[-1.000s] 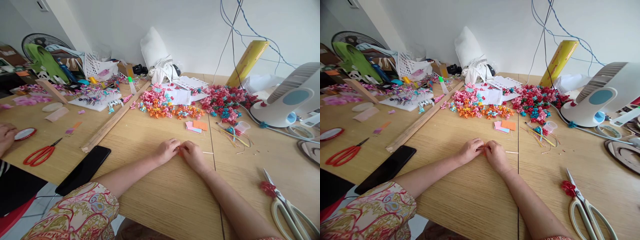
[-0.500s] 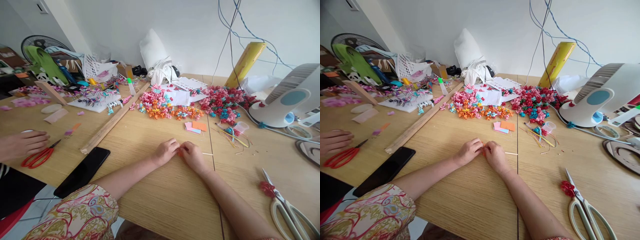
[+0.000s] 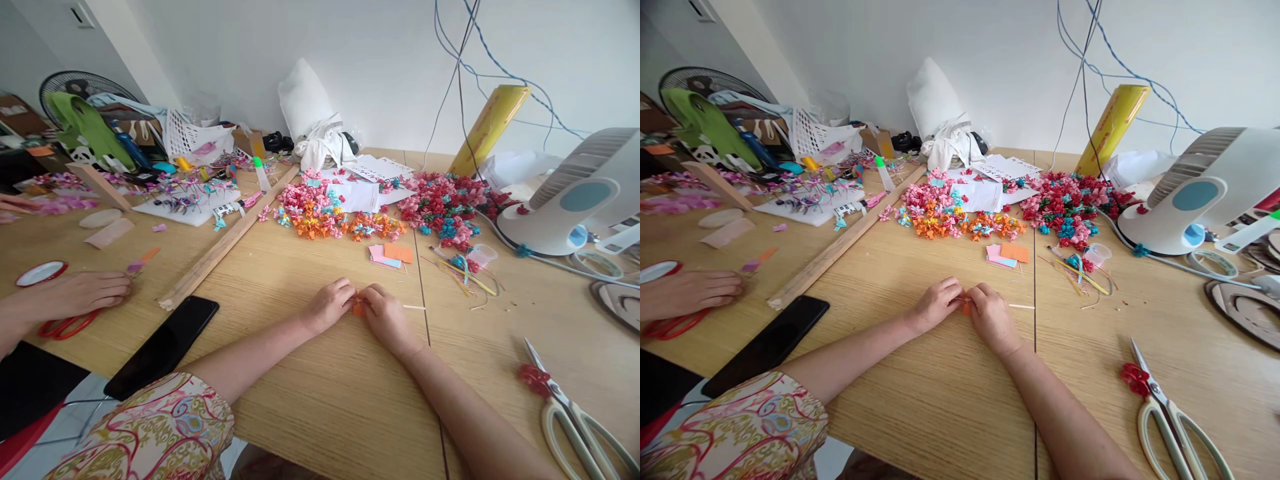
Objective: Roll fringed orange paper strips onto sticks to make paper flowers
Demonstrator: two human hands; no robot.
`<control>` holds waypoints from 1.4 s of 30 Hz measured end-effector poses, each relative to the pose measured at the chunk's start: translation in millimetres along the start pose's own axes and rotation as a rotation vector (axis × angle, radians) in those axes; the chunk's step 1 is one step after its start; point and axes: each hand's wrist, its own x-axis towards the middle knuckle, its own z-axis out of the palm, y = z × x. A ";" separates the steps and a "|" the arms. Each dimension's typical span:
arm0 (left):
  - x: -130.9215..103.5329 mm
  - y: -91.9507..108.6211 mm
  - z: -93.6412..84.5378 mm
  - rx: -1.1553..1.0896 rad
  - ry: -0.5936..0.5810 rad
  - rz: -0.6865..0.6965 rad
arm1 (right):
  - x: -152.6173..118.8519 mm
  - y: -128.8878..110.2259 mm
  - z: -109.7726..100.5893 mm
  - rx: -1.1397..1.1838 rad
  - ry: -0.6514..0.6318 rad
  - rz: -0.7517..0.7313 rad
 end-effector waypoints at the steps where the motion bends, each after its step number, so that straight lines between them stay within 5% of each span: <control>1: 0.0 0.0 0.0 -0.006 -0.001 -0.004 | -0.2 0.2 0.0 -0.008 0.000 -0.005; 42: -2.6 0.2 0.2 0.013 -0.061 -0.041 | -1.0 4.3 2.4 -0.108 -0.073 -0.054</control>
